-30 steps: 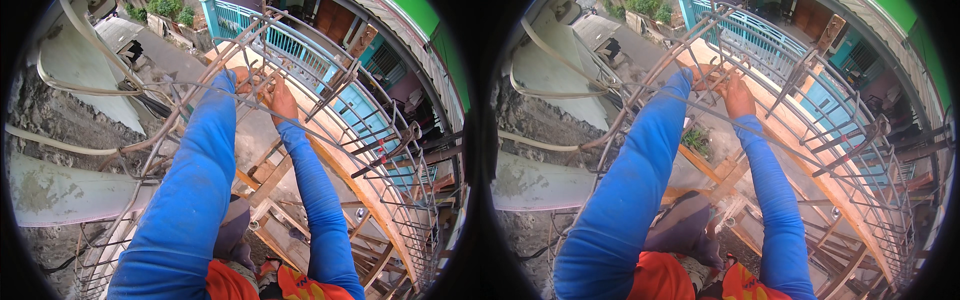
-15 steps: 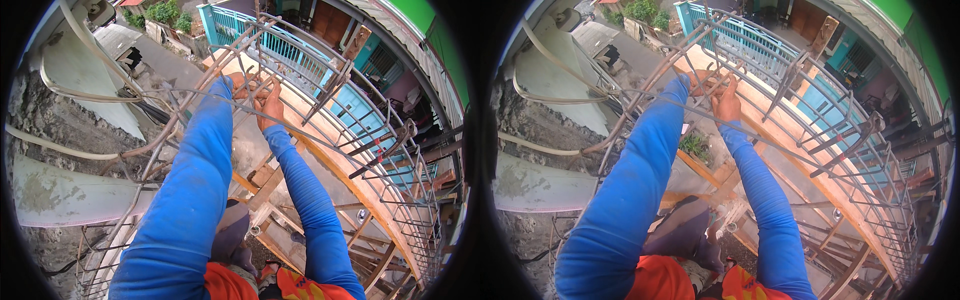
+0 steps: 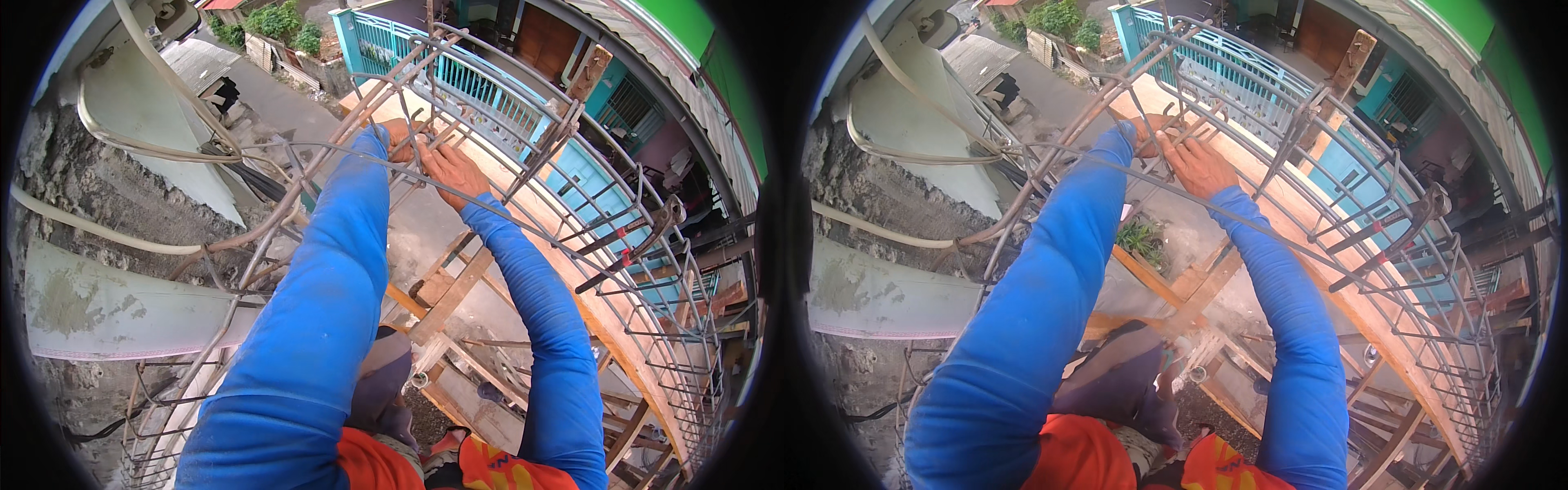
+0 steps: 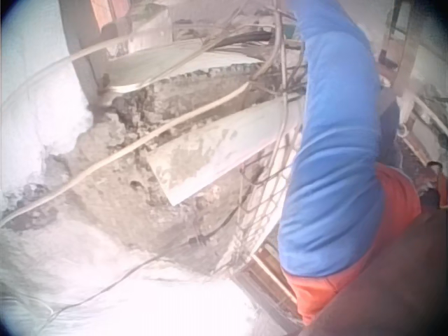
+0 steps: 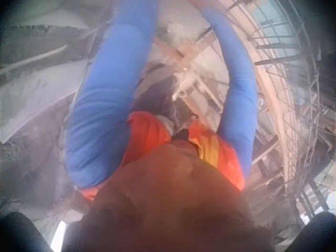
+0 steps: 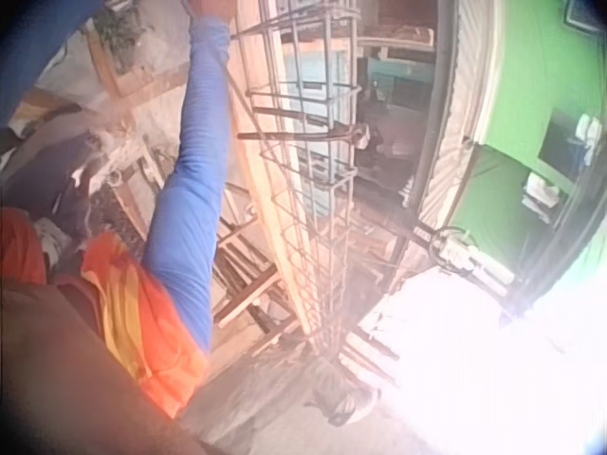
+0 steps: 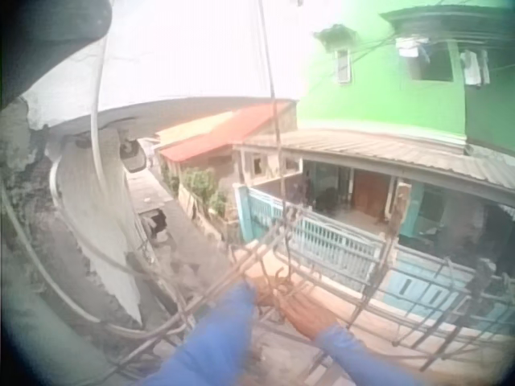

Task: The person is assembling a rebar cage on scaffolding at a construction site. They use pliers to bend and secure wire ties around intersecting steel bars, forming a grid structure.

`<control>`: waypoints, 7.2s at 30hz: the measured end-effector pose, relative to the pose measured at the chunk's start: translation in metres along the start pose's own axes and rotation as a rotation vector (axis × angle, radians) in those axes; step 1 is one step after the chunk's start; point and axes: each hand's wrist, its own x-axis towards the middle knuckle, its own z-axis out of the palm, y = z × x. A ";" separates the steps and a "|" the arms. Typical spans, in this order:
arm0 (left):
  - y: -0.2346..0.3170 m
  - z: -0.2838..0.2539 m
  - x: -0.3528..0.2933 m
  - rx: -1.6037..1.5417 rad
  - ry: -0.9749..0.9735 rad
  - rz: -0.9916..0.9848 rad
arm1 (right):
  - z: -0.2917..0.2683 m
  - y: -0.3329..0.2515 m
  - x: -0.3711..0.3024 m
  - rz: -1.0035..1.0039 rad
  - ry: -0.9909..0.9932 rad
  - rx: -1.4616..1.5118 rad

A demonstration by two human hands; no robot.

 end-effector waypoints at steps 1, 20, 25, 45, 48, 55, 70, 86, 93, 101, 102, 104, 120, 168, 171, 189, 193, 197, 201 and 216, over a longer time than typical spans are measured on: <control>0.000 0.001 0.002 -0.119 0.001 0.013 | 0.000 0.006 -0.001 0.000 -0.006 -0.009; -0.043 -0.007 0.022 -1.023 0.052 -0.287 | 0.005 0.000 0.012 0.166 0.190 0.006; -0.042 -0.007 0.010 -1.035 0.133 -0.287 | 0.010 -0.002 0.014 0.139 0.230 0.101; 0.029 0.008 -0.002 -1.020 0.238 -0.446 | -0.178 -0.080 -0.173 1.170 0.944 0.136; 0.010 -0.003 -0.007 -0.992 0.205 -0.436 | -0.197 -0.064 -0.157 1.190 0.720 0.090; 0.008 -0.003 0.008 -1.003 0.123 -0.444 | -0.200 -0.041 -0.140 1.177 0.758 0.108; 0.026 0.009 -0.008 -1.002 0.233 -0.381 | -0.250 0.025 -0.081 0.628 1.283 -0.016; 0.021 0.010 -0.004 -1.014 0.274 -0.388 | -0.160 -0.058 -0.064 0.569 0.779 1.189; 0.010 0.004 -0.007 -1.046 0.213 -0.387 | -0.115 -0.068 -0.095 0.968 -0.084 1.302; 0.014 0.007 -0.009 -1.031 0.223 -0.395 | -0.130 -0.026 -0.042 0.970 -0.461 0.942; 0.021 0.009 -0.001 -1.023 0.204 -0.365 | -0.103 -0.009 -0.049 0.880 -0.363 0.959; 0.012 0.004 -0.004 -1.029 0.196 -0.364 | -0.111 -0.003 -0.027 0.914 -0.503 0.971; -0.012 -0.003 -0.007 -0.467 0.134 -0.153 | -0.102 -0.031 0.033 0.808 -0.917 0.374; 0.020 0.011 0.001 -0.927 0.173 -0.303 | -0.080 -0.054 -0.026 0.707 -0.184 -0.071; 0.022 0.010 0.003 -0.970 0.268 -0.409 | -0.085 -0.061 -0.027 0.558 -0.088 -0.317; 0.018 0.007 -0.003 -1.105 0.201 -0.396 | -0.082 -0.064 -0.025 1.187 -0.546 1.288; 0.014 0.008 -0.001 -1.078 0.259 -0.413 | -0.083 -0.067 -0.034 0.992 -0.357 0.325; 0.019 0.011 -0.004 -1.058 0.266 -0.390 | -0.083 -0.077 -0.025 0.829 -0.195 -0.015; 0.010 0.016 0.012 -1.043 0.236 -0.425 | -0.080 -0.066 -0.029 1.129 -0.324 0.680; 0.028 0.005 -0.016 -1.122 0.386 -0.451 | -0.058 -0.092 -0.052 1.358 0.237 2.194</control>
